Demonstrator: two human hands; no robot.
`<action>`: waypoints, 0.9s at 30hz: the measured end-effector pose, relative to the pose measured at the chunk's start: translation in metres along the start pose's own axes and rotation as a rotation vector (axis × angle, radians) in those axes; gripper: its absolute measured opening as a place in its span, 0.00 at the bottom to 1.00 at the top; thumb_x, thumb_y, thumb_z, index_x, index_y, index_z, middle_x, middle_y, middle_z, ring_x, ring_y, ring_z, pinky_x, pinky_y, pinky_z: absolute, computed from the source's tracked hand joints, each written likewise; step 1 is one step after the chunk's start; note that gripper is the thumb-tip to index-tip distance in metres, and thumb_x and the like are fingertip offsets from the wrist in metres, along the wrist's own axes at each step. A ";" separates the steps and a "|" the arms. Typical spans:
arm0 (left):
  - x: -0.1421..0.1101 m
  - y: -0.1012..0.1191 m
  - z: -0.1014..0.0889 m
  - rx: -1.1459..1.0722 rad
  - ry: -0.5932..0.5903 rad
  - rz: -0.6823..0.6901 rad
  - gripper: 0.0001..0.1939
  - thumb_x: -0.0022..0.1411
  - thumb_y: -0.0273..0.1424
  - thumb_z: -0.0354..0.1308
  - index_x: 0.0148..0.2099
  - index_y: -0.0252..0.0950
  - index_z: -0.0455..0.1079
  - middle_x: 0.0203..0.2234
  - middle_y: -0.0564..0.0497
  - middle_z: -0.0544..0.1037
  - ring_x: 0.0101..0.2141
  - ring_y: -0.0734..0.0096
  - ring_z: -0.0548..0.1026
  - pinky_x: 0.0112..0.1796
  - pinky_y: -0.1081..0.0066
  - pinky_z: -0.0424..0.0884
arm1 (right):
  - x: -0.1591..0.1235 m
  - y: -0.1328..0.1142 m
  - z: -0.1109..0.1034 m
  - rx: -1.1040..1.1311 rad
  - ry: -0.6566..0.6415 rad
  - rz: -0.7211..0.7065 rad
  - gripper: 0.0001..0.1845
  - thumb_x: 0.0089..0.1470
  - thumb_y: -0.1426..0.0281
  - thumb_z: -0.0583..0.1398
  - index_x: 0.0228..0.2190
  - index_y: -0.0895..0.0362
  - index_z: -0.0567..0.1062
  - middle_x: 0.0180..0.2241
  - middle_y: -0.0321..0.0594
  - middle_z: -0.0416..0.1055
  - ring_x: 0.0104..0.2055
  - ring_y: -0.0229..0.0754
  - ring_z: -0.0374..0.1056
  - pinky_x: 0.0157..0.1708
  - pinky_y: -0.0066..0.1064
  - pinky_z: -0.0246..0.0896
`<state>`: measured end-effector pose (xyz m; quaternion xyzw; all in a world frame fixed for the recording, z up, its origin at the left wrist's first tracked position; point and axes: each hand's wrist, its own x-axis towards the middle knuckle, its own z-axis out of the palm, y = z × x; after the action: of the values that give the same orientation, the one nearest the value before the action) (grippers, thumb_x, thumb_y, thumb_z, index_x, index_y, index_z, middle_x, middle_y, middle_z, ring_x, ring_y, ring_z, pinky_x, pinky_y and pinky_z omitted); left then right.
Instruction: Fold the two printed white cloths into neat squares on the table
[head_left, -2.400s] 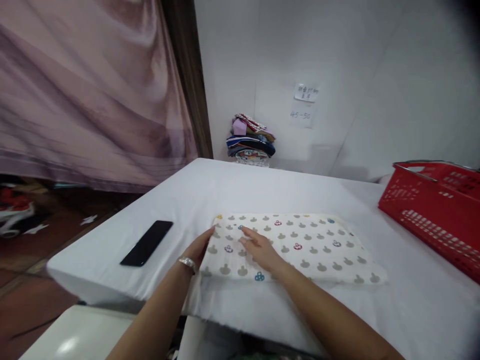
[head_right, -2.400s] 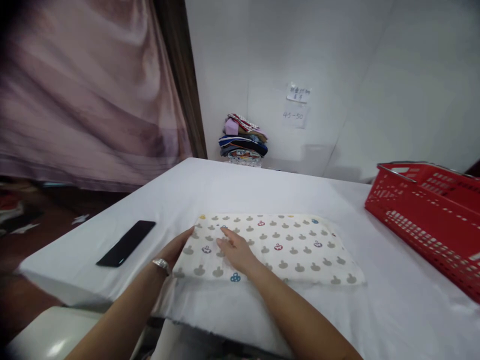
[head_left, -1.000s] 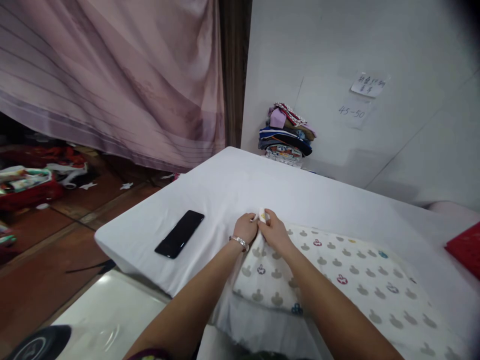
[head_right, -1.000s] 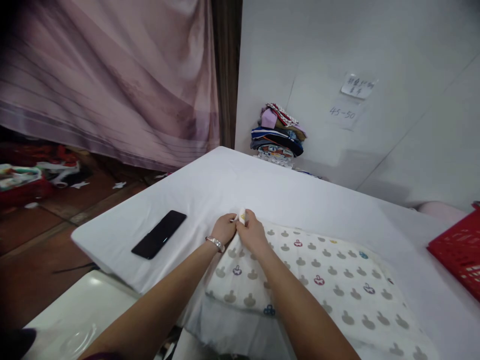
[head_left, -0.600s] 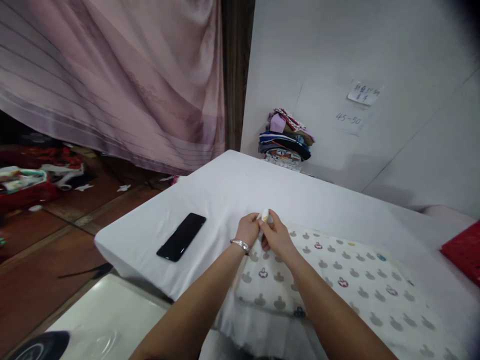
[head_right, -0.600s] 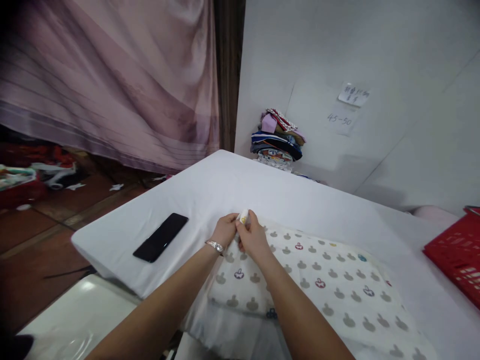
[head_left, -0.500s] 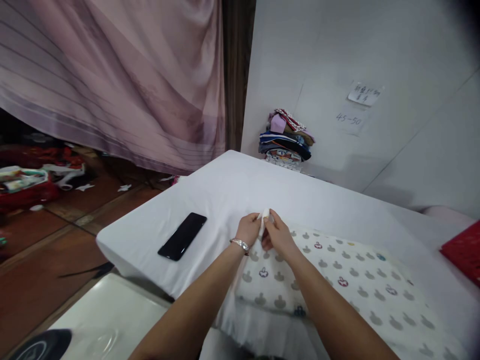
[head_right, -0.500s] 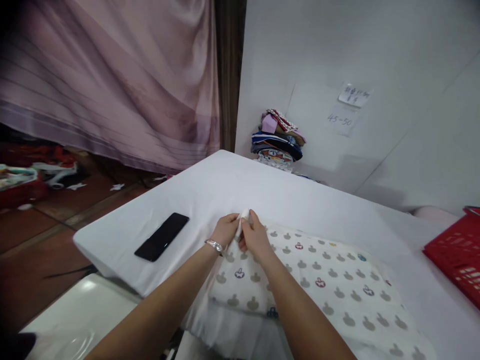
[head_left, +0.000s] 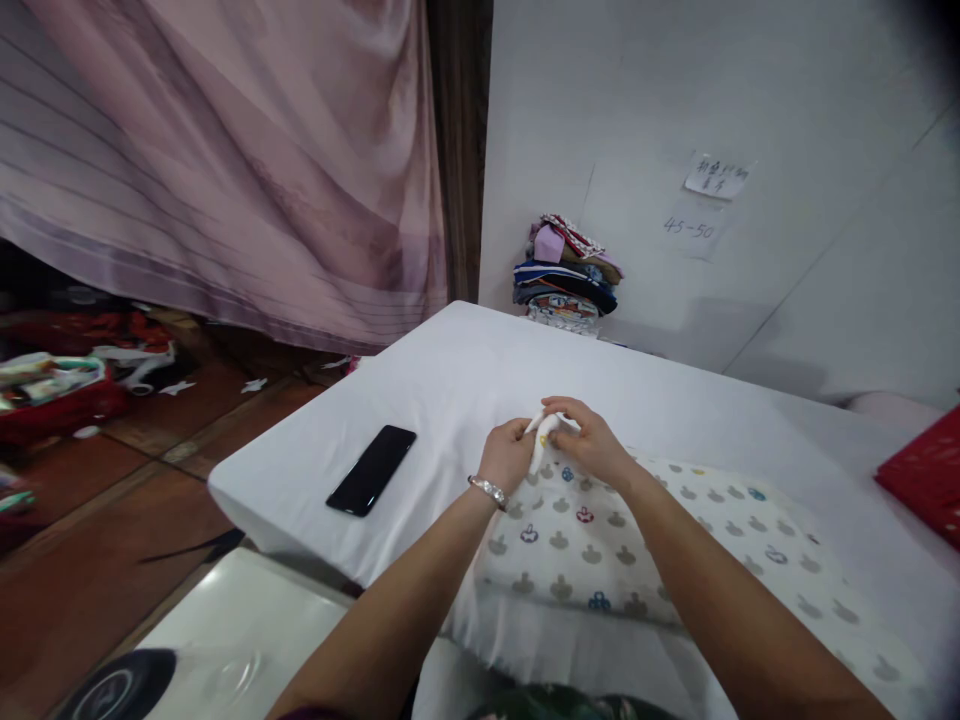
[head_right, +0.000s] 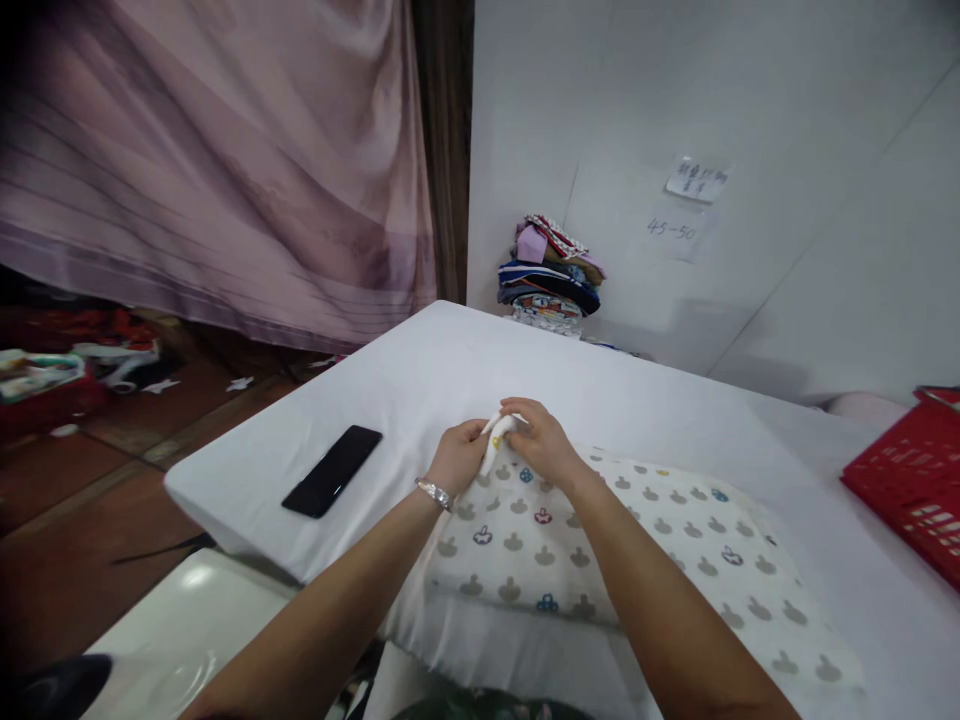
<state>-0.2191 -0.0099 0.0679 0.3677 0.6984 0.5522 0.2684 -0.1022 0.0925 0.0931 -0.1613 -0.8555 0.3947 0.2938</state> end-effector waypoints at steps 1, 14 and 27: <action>0.000 0.000 0.000 -0.016 0.005 -0.020 0.14 0.53 0.31 0.52 0.39 0.35 0.76 0.24 0.53 0.76 0.25 0.74 0.69 0.24 0.77 0.62 | -0.002 -0.003 -0.001 0.008 0.007 0.008 0.15 0.43 0.74 0.56 0.36 0.53 0.73 0.48 0.41 0.67 0.51 0.42 0.61 0.51 0.37 0.55; -0.001 0.007 0.002 -0.076 -0.015 0.031 0.15 0.53 0.32 0.52 0.40 0.36 0.76 0.26 0.53 0.77 0.27 0.73 0.71 0.27 0.76 0.65 | 0.022 -0.004 -0.019 -0.142 -0.143 0.090 0.20 0.41 0.72 0.60 0.41 0.55 0.73 0.42 0.40 0.71 0.43 0.41 0.65 0.42 0.33 0.59; -0.032 -0.024 -0.018 0.166 -0.199 -0.140 0.10 0.49 0.36 0.55 0.28 0.35 0.71 0.20 0.54 0.73 0.25 0.72 0.69 0.24 0.76 0.62 | 0.035 -0.008 -0.029 -0.034 -0.323 0.215 0.10 0.40 0.73 0.59 0.30 0.57 0.74 0.28 0.34 0.71 0.31 0.37 0.65 0.35 0.29 0.59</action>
<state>-0.2200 -0.0488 0.0482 0.3922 0.7356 0.4332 0.3428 -0.1115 0.1221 0.1270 -0.1914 -0.8760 0.4299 0.1060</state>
